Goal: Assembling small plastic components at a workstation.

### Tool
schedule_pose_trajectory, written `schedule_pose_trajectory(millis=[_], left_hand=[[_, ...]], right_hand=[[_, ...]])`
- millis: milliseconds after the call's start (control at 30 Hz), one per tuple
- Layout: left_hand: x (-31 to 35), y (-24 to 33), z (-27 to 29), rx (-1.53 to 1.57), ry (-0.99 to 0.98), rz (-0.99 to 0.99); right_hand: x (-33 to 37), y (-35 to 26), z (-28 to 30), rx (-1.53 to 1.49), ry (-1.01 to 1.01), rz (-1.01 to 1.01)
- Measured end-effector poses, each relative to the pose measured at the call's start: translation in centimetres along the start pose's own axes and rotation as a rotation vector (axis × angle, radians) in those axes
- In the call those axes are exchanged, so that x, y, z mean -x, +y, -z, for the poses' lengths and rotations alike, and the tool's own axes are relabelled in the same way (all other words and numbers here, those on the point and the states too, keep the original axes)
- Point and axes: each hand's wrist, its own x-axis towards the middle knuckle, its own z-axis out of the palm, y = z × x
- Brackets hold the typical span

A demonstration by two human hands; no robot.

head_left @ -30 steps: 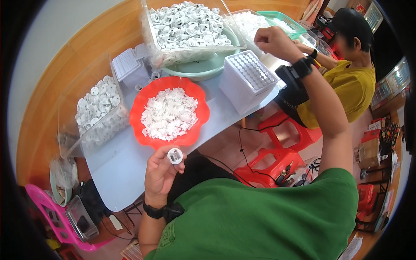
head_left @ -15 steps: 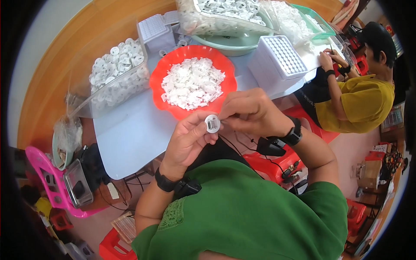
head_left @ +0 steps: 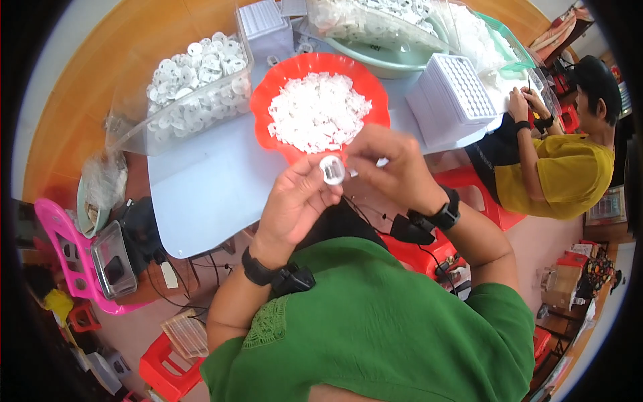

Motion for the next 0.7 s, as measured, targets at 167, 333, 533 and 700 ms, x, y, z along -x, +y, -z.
schedule_pose_trajectory(millis=[167,333,533,700], left_hand=[[0.2,1.5,0.6,-0.068,0.033,-0.140],[0.2,3.7,2.8,-0.159,0.007,-0.180],[-0.1,4.2,4.3,-0.070,0.003,-0.180],[-0.6,3.9,4.9,-0.034,-0.098,-0.158]], right_hand=[[2.0,1.4,2.5,-0.234,0.191,-0.294],[6.1,3.3,6.8,-0.177,0.438,-0.484],[11.2,3.9,11.0,-0.105,0.682,-0.445],[13.3,2.3,12.0,-0.104,0.818,-0.389]])
